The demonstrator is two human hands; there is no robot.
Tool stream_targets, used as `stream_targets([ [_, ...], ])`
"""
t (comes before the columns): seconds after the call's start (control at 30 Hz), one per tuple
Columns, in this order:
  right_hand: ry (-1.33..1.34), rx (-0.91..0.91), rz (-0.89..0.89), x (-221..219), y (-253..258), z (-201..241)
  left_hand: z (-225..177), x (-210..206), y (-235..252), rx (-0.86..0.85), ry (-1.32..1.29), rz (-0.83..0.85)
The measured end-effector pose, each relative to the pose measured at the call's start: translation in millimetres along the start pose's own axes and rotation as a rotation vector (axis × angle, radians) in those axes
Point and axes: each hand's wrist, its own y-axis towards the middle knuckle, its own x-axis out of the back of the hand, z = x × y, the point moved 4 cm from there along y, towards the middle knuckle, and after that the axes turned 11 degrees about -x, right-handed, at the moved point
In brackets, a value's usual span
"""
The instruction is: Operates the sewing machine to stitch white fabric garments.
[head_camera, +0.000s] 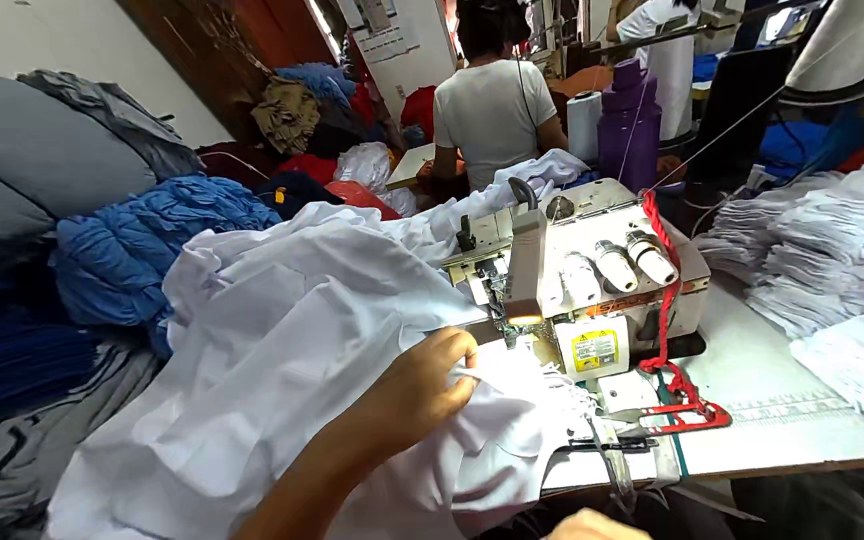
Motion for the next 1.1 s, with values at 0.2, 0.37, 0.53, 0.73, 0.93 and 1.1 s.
stream_targets([
  [0.2,0.137,-0.008,-0.387,38.2,38.7,20.5,-35.7,27.3,-15.6,-0.151,-0.162,0.001],
  [0.37,0.203,0.066,-0.353,34.7,64.8,14.1,-48.2,24.5,-10.8,-0.226,-0.143,0.009],
  [0.53,0.261,-0.059,-0.165,19.5,63.4,5.7,-52.4,18.3,-4.9,-0.194,-0.143,-0.084],
  [0.73,0.368,-0.215,-0.145,10.3,46.3,-5.4,-34.0,-11.4,-5.1,0.026,-0.095,-0.161],
  [0.93,0.318,-0.257,-0.24,9.3,44.9,-13.4,-12.2,-32.1,-2.2,0.144,-0.306,-0.282],
  [1.1,0.376,-0.415,-0.33,11.9,48.4,-12.1,-3.7,-35.6,5.9,0.179,-0.205,-0.298],
])
